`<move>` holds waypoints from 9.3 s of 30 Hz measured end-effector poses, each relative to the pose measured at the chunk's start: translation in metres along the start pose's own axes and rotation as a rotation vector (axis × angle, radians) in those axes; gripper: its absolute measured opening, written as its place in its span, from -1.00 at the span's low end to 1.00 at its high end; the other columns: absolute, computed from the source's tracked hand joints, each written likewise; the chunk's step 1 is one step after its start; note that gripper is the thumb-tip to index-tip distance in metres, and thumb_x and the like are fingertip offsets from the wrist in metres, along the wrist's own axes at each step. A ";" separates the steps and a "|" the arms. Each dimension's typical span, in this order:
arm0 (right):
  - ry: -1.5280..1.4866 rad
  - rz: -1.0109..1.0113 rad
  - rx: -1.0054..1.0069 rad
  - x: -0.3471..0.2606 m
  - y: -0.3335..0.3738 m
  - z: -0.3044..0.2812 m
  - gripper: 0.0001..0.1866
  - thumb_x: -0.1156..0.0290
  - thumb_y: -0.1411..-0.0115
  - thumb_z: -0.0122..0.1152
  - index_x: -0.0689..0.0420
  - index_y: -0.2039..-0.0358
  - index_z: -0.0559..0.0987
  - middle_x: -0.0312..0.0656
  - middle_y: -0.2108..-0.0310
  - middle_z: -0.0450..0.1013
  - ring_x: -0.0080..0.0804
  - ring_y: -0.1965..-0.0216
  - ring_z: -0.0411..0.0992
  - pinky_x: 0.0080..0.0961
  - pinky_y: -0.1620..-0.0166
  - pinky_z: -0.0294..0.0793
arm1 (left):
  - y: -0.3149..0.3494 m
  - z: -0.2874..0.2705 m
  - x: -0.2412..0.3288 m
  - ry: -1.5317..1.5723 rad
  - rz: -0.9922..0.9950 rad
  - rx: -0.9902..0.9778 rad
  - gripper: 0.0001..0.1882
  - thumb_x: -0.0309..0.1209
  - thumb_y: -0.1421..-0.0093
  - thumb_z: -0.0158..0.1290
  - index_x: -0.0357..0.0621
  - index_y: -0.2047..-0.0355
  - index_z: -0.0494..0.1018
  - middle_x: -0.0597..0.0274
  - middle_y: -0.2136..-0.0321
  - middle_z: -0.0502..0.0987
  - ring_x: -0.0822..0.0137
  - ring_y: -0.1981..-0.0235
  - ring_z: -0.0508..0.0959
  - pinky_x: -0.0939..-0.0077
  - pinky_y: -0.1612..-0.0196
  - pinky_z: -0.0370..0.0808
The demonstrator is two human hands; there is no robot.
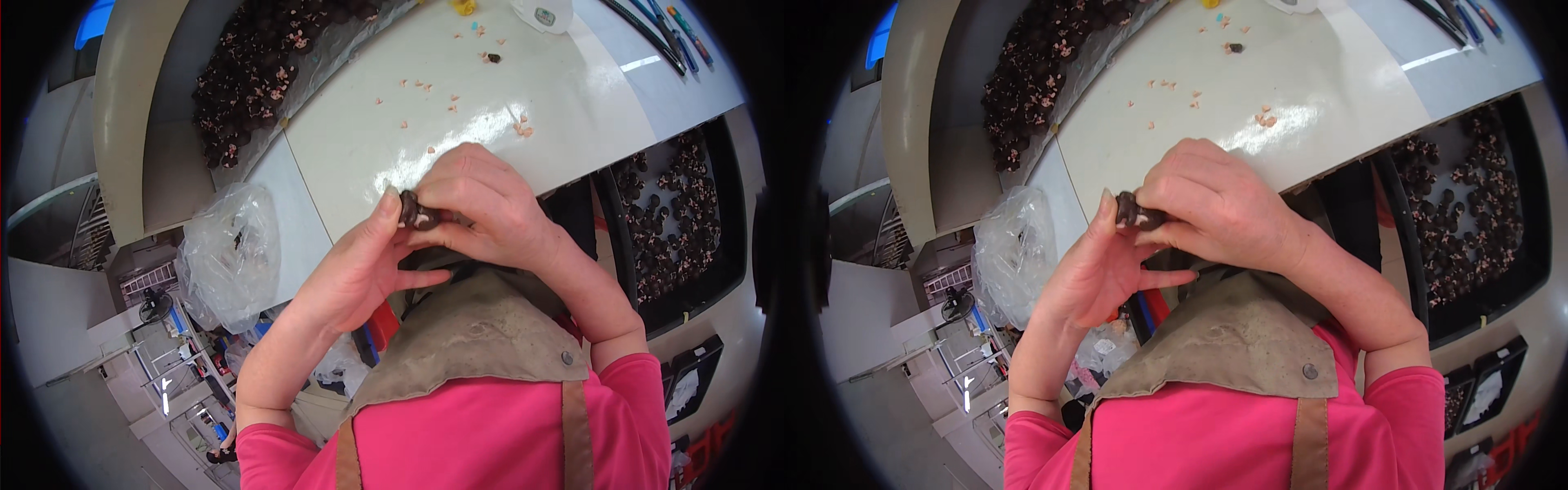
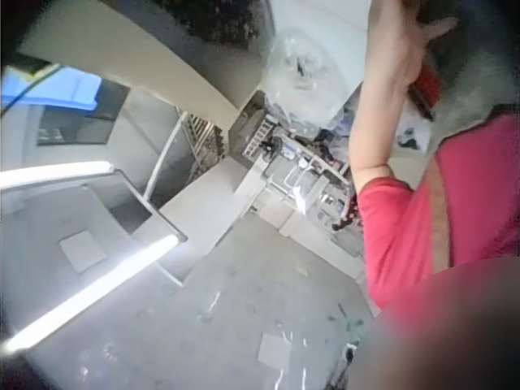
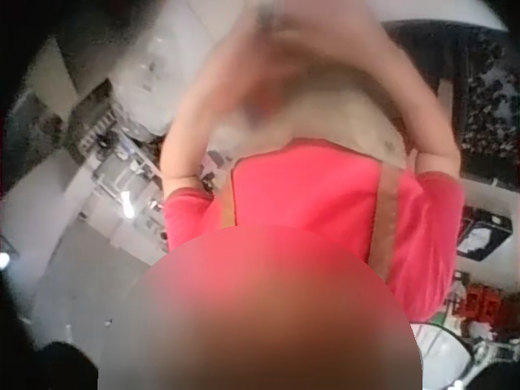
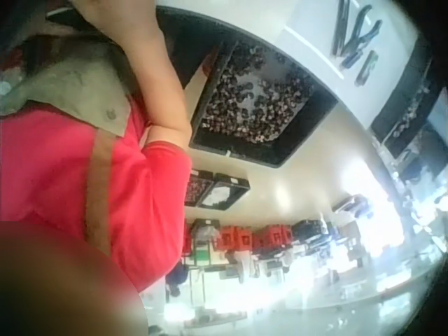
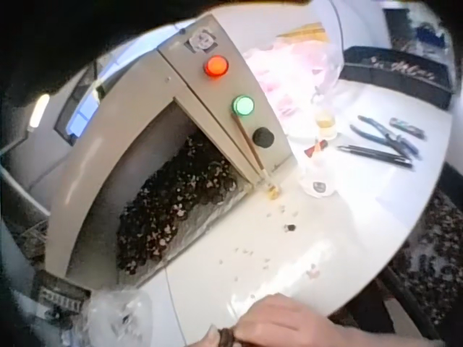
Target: Assembling small plastic toy figures by gluing pieces together and attaching accessories.
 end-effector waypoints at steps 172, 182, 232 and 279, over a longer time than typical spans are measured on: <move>0.195 -0.058 -0.120 -0.001 0.005 0.006 -0.62 0.43 0.26 0.47 0.21 0.43 0.47 -0.20 0.43 0.42 -0.28 0.43 0.38 -0.44 0.37 0.40 | -0.008 -0.010 -0.011 0.085 -0.018 0.042 -0.45 0.13 -0.30 -0.22 -0.02 -0.04 0.32 0.21 0.00 0.36 0.23 -0.11 0.34 -0.08 -0.10 0.36; 0.168 -0.080 -0.082 -0.001 0.004 0.007 -0.61 0.42 0.26 0.48 0.19 0.43 0.46 -0.22 0.44 0.41 -0.29 0.45 0.37 -0.45 0.40 0.39 | -0.007 -0.006 -0.016 0.116 0.036 0.099 -0.50 0.10 -0.31 -0.22 -0.01 0.03 0.39 0.30 0.11 0.46 0.28 -0.05 0.41 -0.11 -0.05 0.43; -0.343 0.720 -0.413 -0.013 -0.010 -0.002 -0.86 0.65 -0.15 0.15 0.27 0.25 0.51 -0.26 0.30 0.43 -0.59 0.27 0.43 -0.67 0.22 0.43 | -0.011 -0.045 -0.046 -1.065 0.999 0.383 -0.51 -0.05 -0.08 0.17 -0.15 0.15 0.40 0.19 0.35 0.52 0.11 0.30 0.51 0.34 0.26 0.46; -0.162 0.694 -0.642 -0.009 -0.018 -0.002 -0.93 0.62 -0.10 0.21 0.26 0.38 0.52 -0.27 0.40 0.46 -0.59 0.35 0.44 -0.64 0.24 0.46 | -0.016 -0.052 -0.050 -1.161 0.932 0.265 -0.52 -0.11 -0.11 0.13 -0.25 0.13 0.36 0.07 0.31 0.47 0.06 0.28 0.46 0.30 0.18 0.38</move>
Point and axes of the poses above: each hand's wrist, its own y-axis away from the middle knuckle, its own z-axis out of the palm, x = y × z, the point moved 1 cm from there along -y, towards the middle knuckle
